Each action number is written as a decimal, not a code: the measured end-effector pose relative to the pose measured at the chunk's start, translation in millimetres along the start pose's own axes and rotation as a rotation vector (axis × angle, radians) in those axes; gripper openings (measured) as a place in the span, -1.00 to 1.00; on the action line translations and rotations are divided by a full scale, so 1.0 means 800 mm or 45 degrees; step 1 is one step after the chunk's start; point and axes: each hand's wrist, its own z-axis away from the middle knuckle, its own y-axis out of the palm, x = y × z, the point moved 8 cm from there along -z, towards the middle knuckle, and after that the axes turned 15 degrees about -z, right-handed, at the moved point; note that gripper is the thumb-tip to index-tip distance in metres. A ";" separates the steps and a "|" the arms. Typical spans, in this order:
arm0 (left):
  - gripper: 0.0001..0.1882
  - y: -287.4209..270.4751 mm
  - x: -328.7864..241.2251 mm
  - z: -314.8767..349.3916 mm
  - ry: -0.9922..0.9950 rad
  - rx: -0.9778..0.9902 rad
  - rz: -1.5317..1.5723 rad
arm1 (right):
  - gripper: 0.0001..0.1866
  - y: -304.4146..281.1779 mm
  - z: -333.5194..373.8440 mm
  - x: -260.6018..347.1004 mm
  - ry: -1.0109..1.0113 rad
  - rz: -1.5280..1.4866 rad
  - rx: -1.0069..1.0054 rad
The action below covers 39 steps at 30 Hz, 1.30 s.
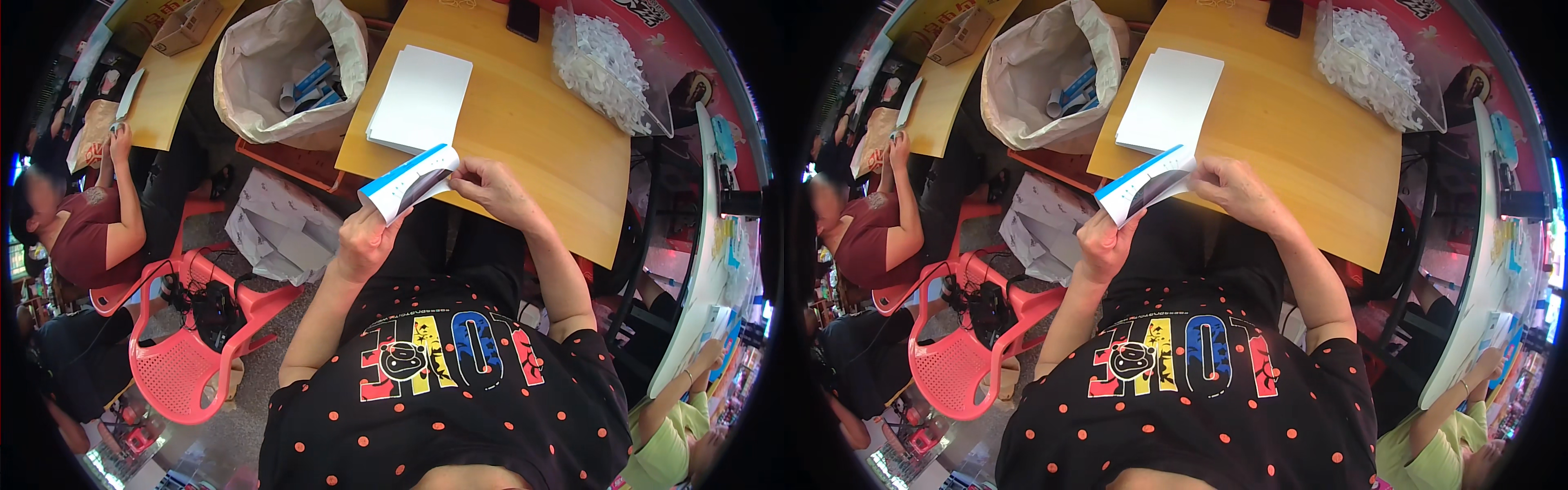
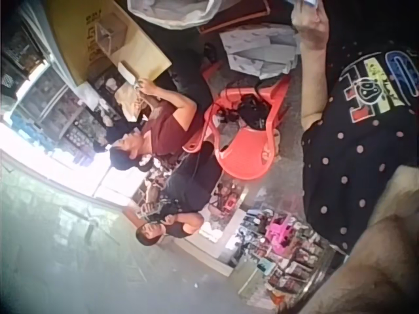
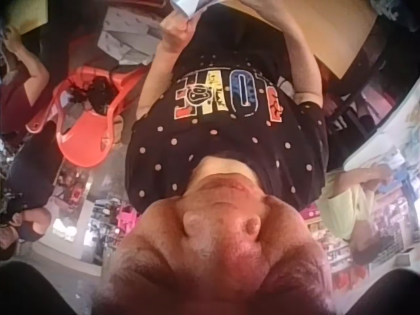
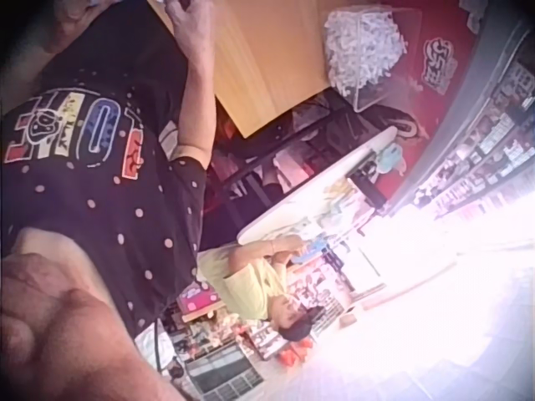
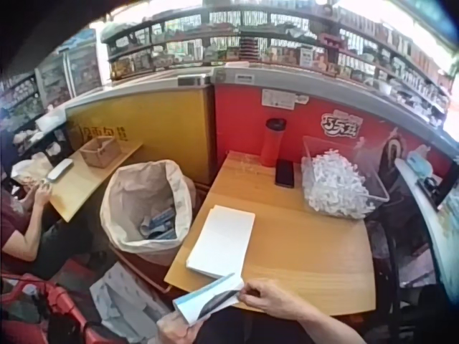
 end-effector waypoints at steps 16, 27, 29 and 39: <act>-0.81 0.013 -0.009 -0.012 0.154 -0.115 -0.051 | -0.91 0.089 0.118 0.150 -0.265 -0.525 0.888; -0.78 0.045 0.037 0.005 -1.063 0.054 1.579 | -0.81 -0.487 0.047 0.116 -0.648 0.689 -1.119; -0.78 0.046 0.044 0.013 -1.144 0.009 1.644 | -0.82 -0.478 0.034 0.105 -0.692 1.279 -1.405; -0.76 0.059 0.053 0.005 -1.250 -0.059 1.642 | -0.92 -0.027 0.034 0.064 -0.629 -0.372 -0.532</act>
